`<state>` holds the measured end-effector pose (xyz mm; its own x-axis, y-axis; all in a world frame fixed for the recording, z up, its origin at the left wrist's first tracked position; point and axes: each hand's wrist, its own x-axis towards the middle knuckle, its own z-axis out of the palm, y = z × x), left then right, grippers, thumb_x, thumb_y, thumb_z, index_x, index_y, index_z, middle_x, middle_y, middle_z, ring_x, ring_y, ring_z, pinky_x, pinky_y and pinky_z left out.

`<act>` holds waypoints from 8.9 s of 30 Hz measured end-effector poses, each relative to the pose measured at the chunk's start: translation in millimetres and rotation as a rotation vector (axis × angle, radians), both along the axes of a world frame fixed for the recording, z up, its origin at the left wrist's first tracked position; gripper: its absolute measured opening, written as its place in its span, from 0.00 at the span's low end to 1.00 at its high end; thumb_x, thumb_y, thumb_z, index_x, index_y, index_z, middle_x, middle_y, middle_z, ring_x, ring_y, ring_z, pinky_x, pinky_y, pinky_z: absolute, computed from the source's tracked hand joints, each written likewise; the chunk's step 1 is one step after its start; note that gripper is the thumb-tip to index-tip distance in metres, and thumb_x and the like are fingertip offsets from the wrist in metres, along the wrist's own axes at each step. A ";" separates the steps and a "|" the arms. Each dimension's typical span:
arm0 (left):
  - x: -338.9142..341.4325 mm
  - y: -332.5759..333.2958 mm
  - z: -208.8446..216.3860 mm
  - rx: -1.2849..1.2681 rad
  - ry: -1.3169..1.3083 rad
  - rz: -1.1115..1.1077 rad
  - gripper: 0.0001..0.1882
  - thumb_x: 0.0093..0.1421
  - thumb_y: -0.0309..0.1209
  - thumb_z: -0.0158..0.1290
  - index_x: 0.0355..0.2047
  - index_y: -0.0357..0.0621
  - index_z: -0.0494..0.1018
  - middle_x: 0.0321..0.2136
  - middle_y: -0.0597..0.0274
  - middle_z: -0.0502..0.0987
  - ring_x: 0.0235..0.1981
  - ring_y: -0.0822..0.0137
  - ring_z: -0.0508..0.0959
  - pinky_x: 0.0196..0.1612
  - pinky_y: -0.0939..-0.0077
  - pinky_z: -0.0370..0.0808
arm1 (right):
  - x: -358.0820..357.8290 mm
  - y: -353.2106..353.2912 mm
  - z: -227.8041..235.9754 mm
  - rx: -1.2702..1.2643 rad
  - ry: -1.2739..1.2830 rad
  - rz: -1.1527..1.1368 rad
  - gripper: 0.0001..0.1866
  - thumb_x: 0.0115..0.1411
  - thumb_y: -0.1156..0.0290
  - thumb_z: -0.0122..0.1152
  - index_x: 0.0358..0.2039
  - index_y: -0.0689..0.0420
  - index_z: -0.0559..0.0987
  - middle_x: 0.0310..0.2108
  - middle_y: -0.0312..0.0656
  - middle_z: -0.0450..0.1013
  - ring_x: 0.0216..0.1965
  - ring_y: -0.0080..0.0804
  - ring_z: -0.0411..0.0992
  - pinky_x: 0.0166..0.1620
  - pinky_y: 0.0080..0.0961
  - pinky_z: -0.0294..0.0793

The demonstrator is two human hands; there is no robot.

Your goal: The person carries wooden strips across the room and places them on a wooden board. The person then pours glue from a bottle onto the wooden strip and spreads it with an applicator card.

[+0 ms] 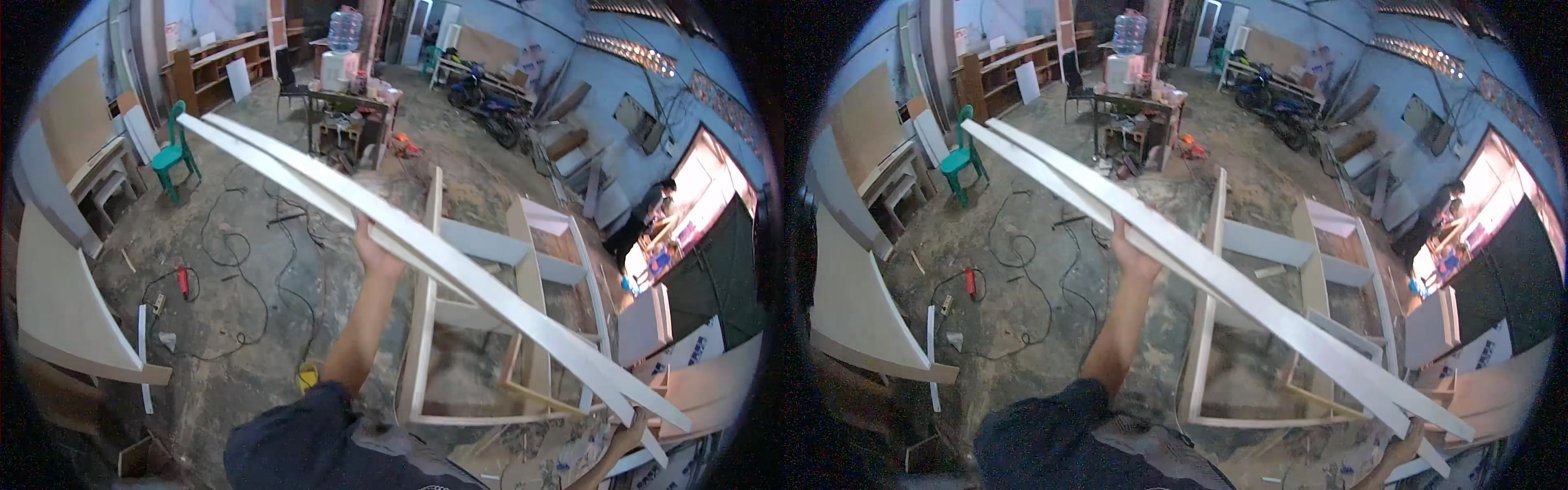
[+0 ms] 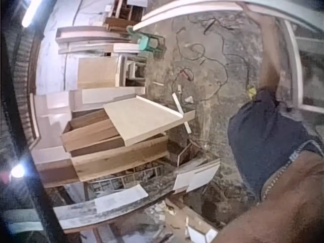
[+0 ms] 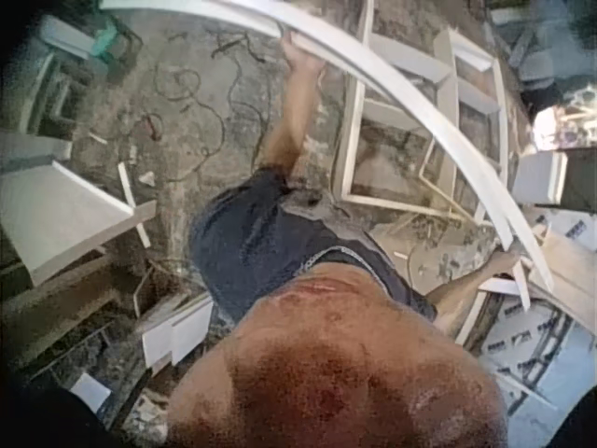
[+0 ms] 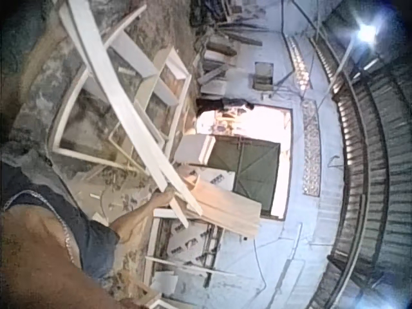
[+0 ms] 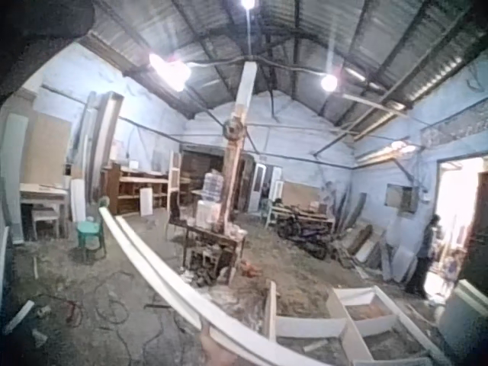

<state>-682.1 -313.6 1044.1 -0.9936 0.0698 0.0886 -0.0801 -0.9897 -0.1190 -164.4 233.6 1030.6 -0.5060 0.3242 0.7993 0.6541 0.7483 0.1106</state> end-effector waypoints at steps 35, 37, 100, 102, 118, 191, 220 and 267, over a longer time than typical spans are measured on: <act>-787.3 -607.9 -84.8 -0.325 -0.016 0.082 0.11 0.65 0.40 0.49 0.39 0.49 0.73 0.35 0.59 0.77 0.35 0.52 0.77 0.44 0.53 0.76 | -876.0 -587.3 -186.9 -0.796 -0.310 0.225 0.25 0.42 0.72 0.75 0.43 0.52 0.76 0.18 0.39 0.71 0.23 0.32 0.68 0.30 0.32 0.67; -855.5 -614.1 -73.2 -0.374 -0.039 0.091 0.11 0.65 0.41 0.48 0.39 0.48 0.73 0.34 0.59 0.77 0.36 0.53 0.77 0.45 0.53 0.76 | -965.0 -590.2 -179.3 -0.923 -0.361 0.181 0.20 0.41 0.71 0.75 0.37 0.57 0.79 0.18 0.40 0.70 0.23 0.31 0.68 0.29 0.31 0.67; -3376.3 -2143.1 40.6 -0.466 0.063 -0.224 0.32 0.65 0.62 0.33 0.32 0.44 0.69 0.35 0.56 0.73 0.40 0.59 0.76 0.38 0.62 0.81 | -3879.9 -2504.6 82.9 -1.348 -0.693 1.358 0.30 0.64 0.57 0.57 0.59 0.61 0.62 0.53 0.45 0.68 0.54 0.32 0.65 0.57 0.29 0.63; -3477.0 -2235.7 32.5 -0.452 0.173 -0.267 0.33 0.65 0.62 0.32 0.32 0.45 0.69 0.38 0.54 0.73 0.44 0.56 0.74 0.43 0.51 0.79 | -3965.9 -2586.3 81.0 -1.366 -0.491 1.343 0.27 0.59 0.59 0.64 0.54 0.58 0.67 0.46 0.41 0.71 0.46 0.25 0.69 0.47 0.26 0.71; -4210.2 -2640.4 40.9 -0.565 -0.008 -0.624 0.41 0.60 0.69 0.36 0.47 0.40 0.69 0.32 0.63 0.70 0.33 0.66 0.74 0.55 0.39 0.68 | -4627.0 -2950.4 93.1 -1.681 -0.099 1.060 0.22 0.59 0.70 0.63 0.53 0.61 0.70 0.40 0.41 0.76 0.38 0.23 0.73 0.40 0.22 0.72; -7865.8 -2168.1 232.8 -0.624 -0.026 -1.318 0.55 0.52 0.78 0.30 0.53 0.34 0.65 0.41 0.44 0.74 0.45 0.45 0.76 0.49 0.48 0.73 | -8297.5 -2481.3 275.9 -0.769 -0.080 0.203 0.42 0.38 0.67 0.72 0.57 0.54 0.67 0.57 0.49 0.65 0.46 0.57 0.73 0.47 0.43 0.76; -8822.5 -1855.0 258.1 -0.569 -0.098 -1.326 0.57 0.49 0.80 0.32 0.43 0.28 0.68 0.37 0.41 0.76 0.37 0.44 0.79 0.43 0.47 0.77 | -9206.7 -2154.8 320.2 -0.856 -0.152 0.157 0.25 0.54 0.60 0.63 0.51 0.57 0.75 0.48 0.55 0.73 0.48 0.55 0.72 0.49 0.43 0.73; -9080.9 -1630.7 122.0 -1.561 0.276 -0.991 0.21 0.62 0.42 0.53 0.48 0.39 0.70 0.42 0.58 0.76 0.41 0.63 0.76 0.43 0.68 0.75 | -9076.1 -2240.2 209.4 -1.197 0.307 -0.194 0.32 0.43 0.71 0.76 0.51 0.57 0.76 0.52 0.48 0.71 0.48 0.46 0.72 0.54 0.35 0.73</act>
<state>-9762.9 -1944.3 1166.1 -0.5171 0.7049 -0.4855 -0.4772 0.2335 0.8472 -9240.5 -2006.6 1240.0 -0.2136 0.9765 0.0278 0.6431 0.1620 -0.7485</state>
